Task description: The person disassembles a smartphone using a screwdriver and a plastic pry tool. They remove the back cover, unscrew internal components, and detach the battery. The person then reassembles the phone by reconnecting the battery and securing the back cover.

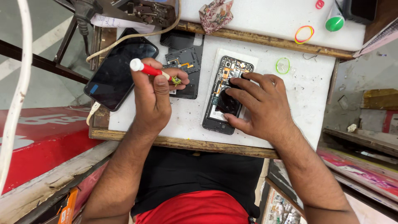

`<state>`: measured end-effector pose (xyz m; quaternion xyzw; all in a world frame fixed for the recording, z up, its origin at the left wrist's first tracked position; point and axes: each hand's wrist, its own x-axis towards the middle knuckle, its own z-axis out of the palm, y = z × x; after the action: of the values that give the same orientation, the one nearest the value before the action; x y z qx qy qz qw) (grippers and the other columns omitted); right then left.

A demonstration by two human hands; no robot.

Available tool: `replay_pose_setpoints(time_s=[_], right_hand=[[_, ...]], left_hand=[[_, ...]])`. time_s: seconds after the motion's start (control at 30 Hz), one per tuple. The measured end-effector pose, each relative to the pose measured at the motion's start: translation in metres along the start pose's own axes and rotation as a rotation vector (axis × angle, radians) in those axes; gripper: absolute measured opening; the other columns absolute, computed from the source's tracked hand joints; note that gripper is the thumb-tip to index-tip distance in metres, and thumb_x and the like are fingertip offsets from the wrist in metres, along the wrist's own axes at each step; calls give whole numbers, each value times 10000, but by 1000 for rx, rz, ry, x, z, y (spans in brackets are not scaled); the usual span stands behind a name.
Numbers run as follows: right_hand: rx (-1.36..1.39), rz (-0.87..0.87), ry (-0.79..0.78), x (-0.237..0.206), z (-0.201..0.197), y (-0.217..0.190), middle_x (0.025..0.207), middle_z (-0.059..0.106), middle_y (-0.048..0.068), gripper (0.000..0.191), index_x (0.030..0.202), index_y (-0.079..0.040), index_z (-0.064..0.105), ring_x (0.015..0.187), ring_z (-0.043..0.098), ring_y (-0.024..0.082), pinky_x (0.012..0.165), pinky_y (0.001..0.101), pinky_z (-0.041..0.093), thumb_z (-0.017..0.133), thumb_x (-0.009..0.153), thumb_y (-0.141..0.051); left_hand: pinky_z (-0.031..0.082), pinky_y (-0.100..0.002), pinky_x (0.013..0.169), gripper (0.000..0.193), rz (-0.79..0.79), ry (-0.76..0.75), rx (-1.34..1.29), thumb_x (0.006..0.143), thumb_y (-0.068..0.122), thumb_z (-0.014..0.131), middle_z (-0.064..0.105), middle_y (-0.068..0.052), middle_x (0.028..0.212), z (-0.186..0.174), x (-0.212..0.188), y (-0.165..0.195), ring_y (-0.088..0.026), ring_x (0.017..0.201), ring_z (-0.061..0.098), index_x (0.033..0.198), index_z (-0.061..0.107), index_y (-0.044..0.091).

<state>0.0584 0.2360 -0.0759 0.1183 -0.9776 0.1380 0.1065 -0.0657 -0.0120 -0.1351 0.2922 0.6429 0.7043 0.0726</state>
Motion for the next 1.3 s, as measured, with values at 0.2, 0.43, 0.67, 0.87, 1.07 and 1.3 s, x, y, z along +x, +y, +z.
replay_pose_setpoints(time_s=[0.2,0.43,0.67,0.87,1.07,1.3], right_hand=[[-29,-3,3,-2,3,-6,1357,660,41,466,1186,-155,716,1314,555,278,1056,535,396,827,792,-379],[-58,-16,22,-9,0,-16,1327,672,40,294,987,-149,718,1292,572,270,1040,572,401,812,771,-324],[-75,-26,90,-21,3,-18,1271,689,1,159,937,-156,706,1286,601,214,1077,572,414,798,820,-209],[-49,-28,77,-28,4,-13,1260,677,27,228,937,-148,710,1264,597,241,1052,592,400,823,807,-296],[-97,-33,96,-32,5,-18,1263,678,7,202,963,-160,708,1256,611,219,1055,588,398,812,818,-255],[31,53,121,-42,3,-8,1241,696,-11,152,953,-149,690,1162,650,177,1100,548,400,791,843,-177]], left_hand=[[608,-282,793,337,72,-32,157,1218,375,367,734,-130,999,-5,-1,-3,-169,922,741,1299,356,48],[585,-336,692,268,246,-45,564,1070,271,681,723,-114,941,2,1,29,-204,836,725,1166,625,27],[555,-383,764,268,283,-253,870,808,154,846,696,-50,983,-7,-27,67,-255,909,674,1050,752,88],[469,-467,915,319,219,-269,1074,773,190,849,693,-33,1068,-5,-40,84,-277,1079,582,1066,770,91],[454,-450,926,304,377,-332,1006,846,186,779,688,-31,1088,45,-34,75,-266,1105,578,1129,764,77],[463,-427,861,194,442,-386,1021,865,73,720,665,2,940,79,-8,56,-237,979,595,1046,773,121]])
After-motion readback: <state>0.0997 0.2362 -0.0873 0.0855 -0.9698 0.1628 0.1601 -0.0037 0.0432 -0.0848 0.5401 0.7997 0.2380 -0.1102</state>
